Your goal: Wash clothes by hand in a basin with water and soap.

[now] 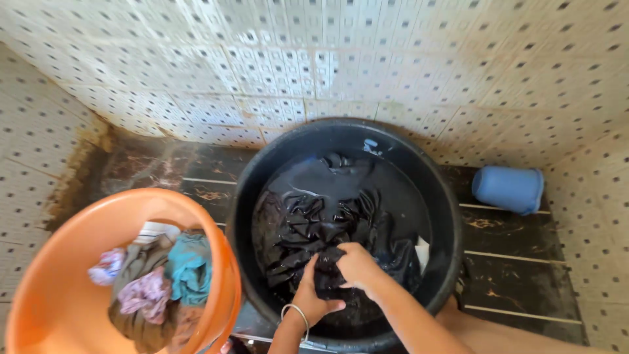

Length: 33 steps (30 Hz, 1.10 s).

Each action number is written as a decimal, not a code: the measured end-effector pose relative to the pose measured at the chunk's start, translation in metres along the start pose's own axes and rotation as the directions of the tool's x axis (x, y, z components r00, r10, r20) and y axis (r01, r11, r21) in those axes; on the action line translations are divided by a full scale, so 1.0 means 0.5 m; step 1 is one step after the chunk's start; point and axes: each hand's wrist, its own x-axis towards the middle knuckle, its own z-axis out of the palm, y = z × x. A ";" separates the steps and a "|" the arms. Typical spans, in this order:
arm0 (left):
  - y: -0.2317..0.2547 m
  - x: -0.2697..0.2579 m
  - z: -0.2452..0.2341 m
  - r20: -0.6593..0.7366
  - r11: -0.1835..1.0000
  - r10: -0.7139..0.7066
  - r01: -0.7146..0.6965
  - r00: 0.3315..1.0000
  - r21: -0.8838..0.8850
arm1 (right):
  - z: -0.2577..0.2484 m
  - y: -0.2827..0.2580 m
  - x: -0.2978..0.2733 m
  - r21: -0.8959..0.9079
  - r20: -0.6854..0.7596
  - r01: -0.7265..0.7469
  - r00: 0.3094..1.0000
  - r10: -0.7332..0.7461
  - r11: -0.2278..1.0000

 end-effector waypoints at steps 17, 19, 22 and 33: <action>0.262 -0.062 0.006 -0.423 0.957 0.223 -0.115 0.878 0.267 | -0.120 -0.489 -0.524 0.374 0.091 0.493 0.824 -0.560 0.786; 0.172 0.073 0.048 -0.444 0.969 0.248 -0.228 0.861 0.098 | -0.154 -0.509 -0.562 0.402 0.069 0.528 0.797 -0.599 0.748; 0.074 0.233 0.099 -0.482 0.878 0.270 -0.418 0.834 -0.232 | -0.217 -0.500 -0.587 0.480 0.048 0.545 0.766 -0.641 0.687; 0.368 0.023 -0.190 -0.611 0.727 0.434 -0.658 0.662 -0.197 | -0.261 -0.200 -0.276 -0.078 -0.075 0.360 0.928 -0.365 0.930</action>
